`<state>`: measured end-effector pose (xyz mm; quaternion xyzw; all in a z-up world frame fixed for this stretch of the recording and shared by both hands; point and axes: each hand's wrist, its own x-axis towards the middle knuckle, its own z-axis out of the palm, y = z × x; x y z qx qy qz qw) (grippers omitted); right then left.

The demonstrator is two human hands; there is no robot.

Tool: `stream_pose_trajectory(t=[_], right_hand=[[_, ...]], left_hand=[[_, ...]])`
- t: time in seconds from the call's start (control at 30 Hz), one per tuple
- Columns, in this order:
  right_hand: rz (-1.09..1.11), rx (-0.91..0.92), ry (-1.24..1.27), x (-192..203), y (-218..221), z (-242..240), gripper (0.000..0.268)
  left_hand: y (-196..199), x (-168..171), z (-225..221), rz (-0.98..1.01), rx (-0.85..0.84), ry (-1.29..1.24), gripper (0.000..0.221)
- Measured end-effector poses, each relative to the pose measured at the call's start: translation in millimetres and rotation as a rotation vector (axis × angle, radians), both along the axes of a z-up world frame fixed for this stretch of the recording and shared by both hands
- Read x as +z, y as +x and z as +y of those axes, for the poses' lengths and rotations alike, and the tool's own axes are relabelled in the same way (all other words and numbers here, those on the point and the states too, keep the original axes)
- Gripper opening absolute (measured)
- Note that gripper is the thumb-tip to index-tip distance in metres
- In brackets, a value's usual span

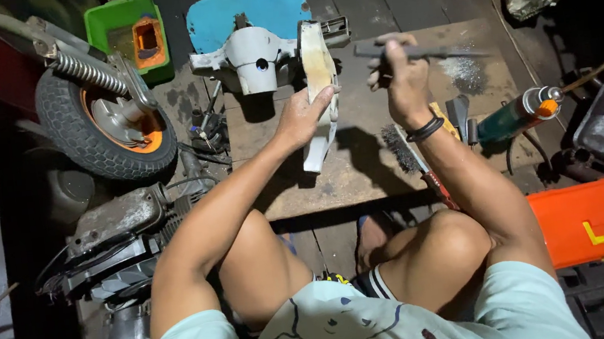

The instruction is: Filing and cleaning a motorcycle plastic fairing component using a metal file and a brush

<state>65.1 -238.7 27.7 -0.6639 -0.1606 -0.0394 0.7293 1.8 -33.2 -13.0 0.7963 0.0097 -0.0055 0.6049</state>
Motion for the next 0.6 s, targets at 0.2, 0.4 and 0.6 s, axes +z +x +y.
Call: stream_pose_trajectory(t=[0.2,0.4,0.6], right_hand=[[-0.124,0.063,-0.13,1,-19,10,0.023],[-0.148,0.025,-0.122,-13,-24,19,0.026],[-0.085,0.019,-0.192,-6,-33,28,0.025]], left_hand=[[18,-41,10,0.033,0.041,-0.094,0.065],[6,-10,8,0.061,0.038,-0.075,0.066],[-3,13,2,0.003,0.052,-0.067,0.047]])
